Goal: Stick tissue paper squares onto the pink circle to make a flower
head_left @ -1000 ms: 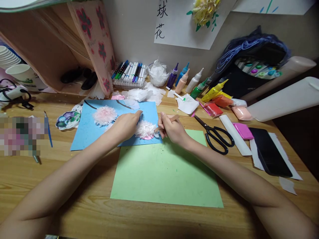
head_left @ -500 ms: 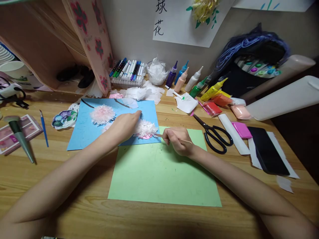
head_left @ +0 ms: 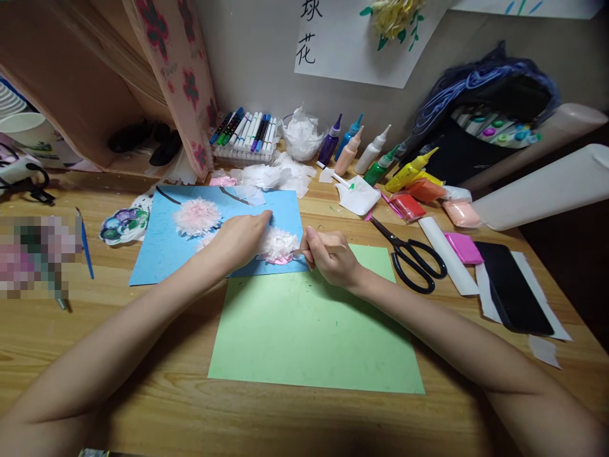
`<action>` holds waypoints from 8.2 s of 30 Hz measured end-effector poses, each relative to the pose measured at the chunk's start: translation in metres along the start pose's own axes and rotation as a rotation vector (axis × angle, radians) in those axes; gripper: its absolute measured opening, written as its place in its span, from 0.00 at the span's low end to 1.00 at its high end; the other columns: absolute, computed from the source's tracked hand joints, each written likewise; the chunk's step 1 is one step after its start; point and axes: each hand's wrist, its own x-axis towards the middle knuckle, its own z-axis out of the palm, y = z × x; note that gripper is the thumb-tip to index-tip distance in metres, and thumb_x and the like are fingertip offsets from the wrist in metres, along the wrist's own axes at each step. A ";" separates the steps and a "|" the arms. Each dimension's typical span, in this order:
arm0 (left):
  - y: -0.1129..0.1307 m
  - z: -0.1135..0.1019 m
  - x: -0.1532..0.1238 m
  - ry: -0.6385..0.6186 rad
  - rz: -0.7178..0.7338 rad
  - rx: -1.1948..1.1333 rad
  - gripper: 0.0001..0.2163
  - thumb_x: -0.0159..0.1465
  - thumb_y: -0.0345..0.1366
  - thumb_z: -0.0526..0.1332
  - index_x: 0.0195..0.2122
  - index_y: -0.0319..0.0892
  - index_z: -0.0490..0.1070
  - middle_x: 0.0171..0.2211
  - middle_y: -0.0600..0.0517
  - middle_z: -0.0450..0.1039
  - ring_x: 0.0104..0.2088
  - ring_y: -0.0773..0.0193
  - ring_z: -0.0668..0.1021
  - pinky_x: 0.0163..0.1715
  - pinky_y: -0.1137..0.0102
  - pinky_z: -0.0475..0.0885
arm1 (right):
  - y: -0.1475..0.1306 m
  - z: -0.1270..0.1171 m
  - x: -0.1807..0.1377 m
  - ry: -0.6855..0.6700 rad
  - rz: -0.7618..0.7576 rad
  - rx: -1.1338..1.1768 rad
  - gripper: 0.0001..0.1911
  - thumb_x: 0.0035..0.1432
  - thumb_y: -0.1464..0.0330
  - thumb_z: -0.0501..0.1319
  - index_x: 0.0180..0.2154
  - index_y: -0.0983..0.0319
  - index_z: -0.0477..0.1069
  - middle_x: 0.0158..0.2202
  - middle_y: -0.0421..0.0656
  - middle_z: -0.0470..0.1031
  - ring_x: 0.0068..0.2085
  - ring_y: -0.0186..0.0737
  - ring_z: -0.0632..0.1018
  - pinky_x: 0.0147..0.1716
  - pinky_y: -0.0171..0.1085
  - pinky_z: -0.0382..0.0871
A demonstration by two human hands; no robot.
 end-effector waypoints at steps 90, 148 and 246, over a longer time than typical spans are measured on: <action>-0.002 0.006 0.002 0.360 -0.116 -0.470 0.12 0.66 0.37 0.48 0.47 0.43 0.66 0.45 0.49 0.75 0.43 0.58 0.76 0.40 0.66 0.67 | 0.022 -0.023 -0.046 -0.187 -0.248 -0.055 0.16 0.67 0.67 0.43 0.33 0.62 0.66 0.28 0.44 0.71 0.31 0.37 0.69 0.34 0.37 0.65; -0.004 -0.015 -0.027 0.212 0.244 -0.568 0.15 0.63 0.44 0.54 0.47 0.44 0.69 0.44 0.48 0.72 0.45 0.58 0.73 0.43 0.66 0.66 | 0.002 -0.035 -0.030 0.013 0.209 0.164 0.07 0.52 0.67 0.63 0.29 0.61 0.65 0.31 0.43 0.75 0.33 0.39 0.77 0.34 0.37 0.71; -0.025 0.010 -0.001 0.048 -0.003 -0.190 0.28 0.56 0.20 0.45 0.59 0.40 0.57 0.39 0.43 0.76 0.41 0.56 0.77 0.37 0.68 0.68 | 0.004 -0.030 -0.025 0.269 0.384 0.482 0.28 0.61 0.51 0.49 0.17 0.63 0.63 0.12 0.37 0.62 0.13 0.29 0.64 0.13 0.30 0.53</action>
